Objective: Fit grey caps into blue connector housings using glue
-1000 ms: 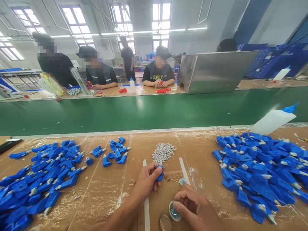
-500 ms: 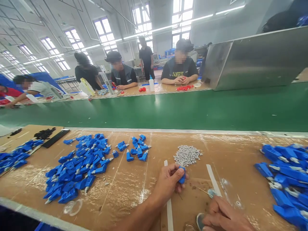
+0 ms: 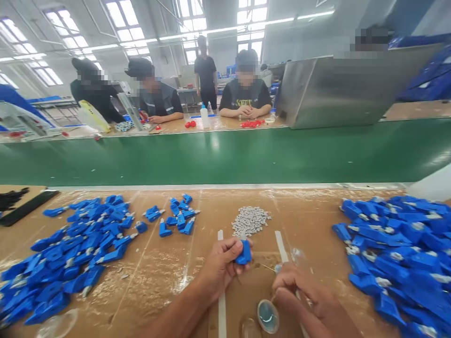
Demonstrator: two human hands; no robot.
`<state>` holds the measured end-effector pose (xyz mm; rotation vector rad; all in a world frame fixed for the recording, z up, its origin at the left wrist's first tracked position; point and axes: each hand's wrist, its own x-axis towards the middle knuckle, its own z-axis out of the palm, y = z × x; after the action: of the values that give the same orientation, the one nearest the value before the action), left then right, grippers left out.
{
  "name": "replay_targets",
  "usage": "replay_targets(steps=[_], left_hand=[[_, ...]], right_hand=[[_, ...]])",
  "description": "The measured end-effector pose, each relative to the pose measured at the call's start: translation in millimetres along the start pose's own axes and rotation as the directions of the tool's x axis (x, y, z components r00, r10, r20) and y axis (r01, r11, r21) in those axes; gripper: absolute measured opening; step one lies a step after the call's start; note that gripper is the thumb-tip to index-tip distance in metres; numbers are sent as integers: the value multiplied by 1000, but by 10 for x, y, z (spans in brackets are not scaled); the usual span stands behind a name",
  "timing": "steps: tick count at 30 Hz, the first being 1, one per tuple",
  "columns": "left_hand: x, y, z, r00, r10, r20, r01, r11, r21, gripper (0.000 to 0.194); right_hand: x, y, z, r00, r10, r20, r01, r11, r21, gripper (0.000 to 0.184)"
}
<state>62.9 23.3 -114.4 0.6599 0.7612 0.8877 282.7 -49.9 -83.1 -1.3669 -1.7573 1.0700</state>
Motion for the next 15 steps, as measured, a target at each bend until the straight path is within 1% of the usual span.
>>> replay_targets(steps=[1, 2, 4, 6, 11, 13, 15], left_hand=[[1, -8, 3, 1000, -19, 24, 19, 1000, -13, 64], [3, -20, 7, 998, -38, 48, 39, 999, -27, 64], [12, -56, 15, 993, -72, 93, 77, 995, -62, 62], [30, -100, 17, 989, -91, 119, 103, 990, -98, 59], [84, -190, -7, 985, -104, 138, 123, 982, -140, 56], [94, -209, -22, 983, -108, 150, 129, 981, -143, 56], [100, -216, -35, 981, -111, 161, 135, 981, -142, 55]], right_hand=[[44, -37, -26, 1000, 30, -9, -29, 999, 43, 46], [90, -60, -37, 997, 50, -57, -45, 995, 85, 46], [183, -75, -22, 989, 52, -140, -30, 987, 157, 45], [275, -79, 30, 978, 45, -206, -6, 982, 187, 42], [429, -120, 194, 915, 31, -402, 24, 991, 132, 43], [452, -124, 234, 896, 15, -444, 27, 996, 89, 42], [463, -111, 250, 886, 0, -464, 22, 999, 42, 42]])
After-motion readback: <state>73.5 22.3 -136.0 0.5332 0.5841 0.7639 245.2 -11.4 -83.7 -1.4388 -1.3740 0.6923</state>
